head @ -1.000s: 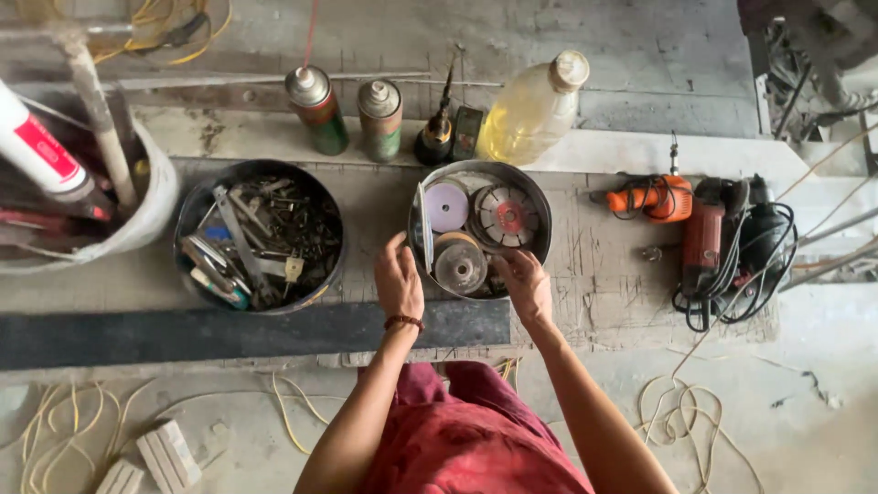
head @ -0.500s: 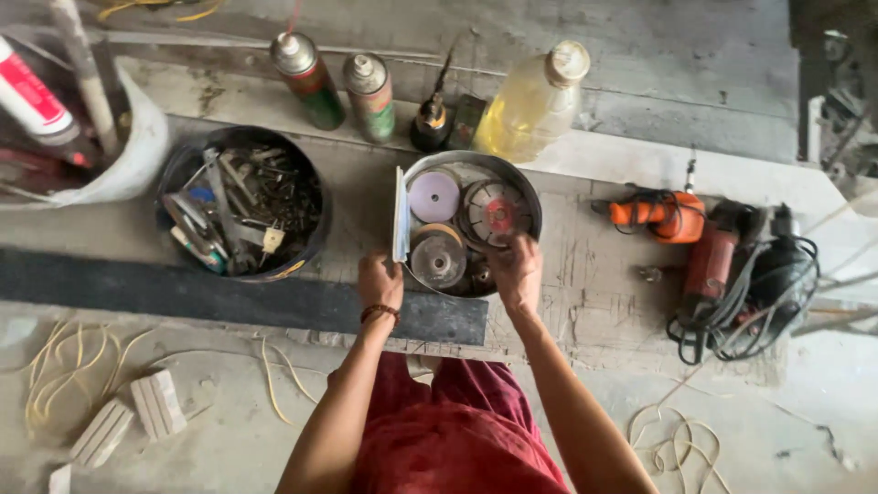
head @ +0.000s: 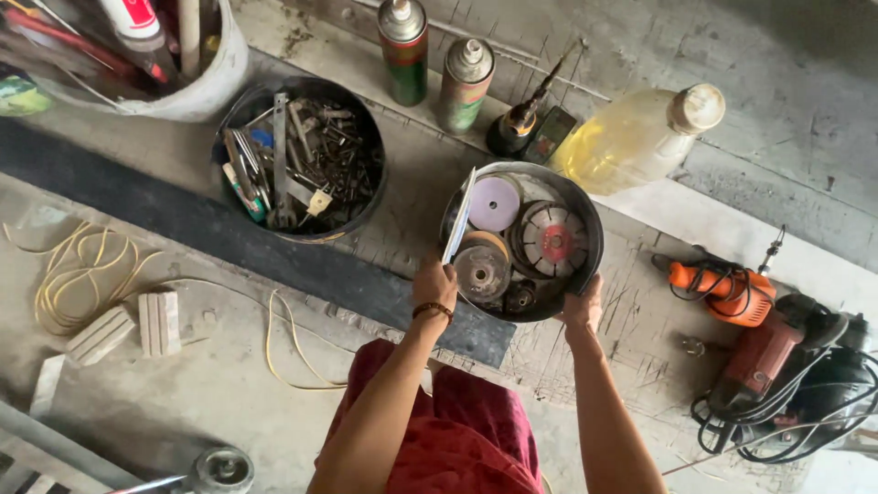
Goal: Inspecting and sorting various metal parts, grinding discs, and electronic components in containers on a workbench.
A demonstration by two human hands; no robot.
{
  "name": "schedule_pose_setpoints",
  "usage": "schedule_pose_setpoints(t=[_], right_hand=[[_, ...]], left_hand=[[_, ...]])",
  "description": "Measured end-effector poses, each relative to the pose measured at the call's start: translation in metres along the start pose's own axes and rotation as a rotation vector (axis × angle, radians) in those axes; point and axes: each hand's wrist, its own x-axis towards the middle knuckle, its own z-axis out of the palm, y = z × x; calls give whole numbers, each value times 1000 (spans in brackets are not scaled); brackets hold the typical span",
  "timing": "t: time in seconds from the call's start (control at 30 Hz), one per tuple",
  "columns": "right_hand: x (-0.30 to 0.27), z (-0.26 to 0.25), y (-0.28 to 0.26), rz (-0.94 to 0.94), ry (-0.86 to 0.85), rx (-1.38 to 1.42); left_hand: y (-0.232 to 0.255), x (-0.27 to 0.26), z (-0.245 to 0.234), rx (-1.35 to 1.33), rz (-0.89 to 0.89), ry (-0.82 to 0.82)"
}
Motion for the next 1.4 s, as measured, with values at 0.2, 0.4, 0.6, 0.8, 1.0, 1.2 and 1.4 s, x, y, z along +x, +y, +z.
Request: schedule_pose_setpoints(t=[0.2,0.4,0.6,0.8,1.0,1.2,1.4], right_hand=[[10,1,12,36,-69,288],[15,20,6,55,-160,401],[4,79,-6,26,-257,469],[-7,82,-34,72,-287,398],[7,86,-39,-683,121,-194],[-100,76,-131,-923,-113,-150],[-208,83,-178,-873,-538,54]], left_hand=[[-17,6,24,-63,236,183],[-15,23,-11,-126,199,171],[-68,76,-23,112,134,203],[-60,78,-43,92,119,277],[-37,44,-87,-84,66,207],[-31,-10,-126,-207,174,388],[-40,-77,-177,-579,56,435]])
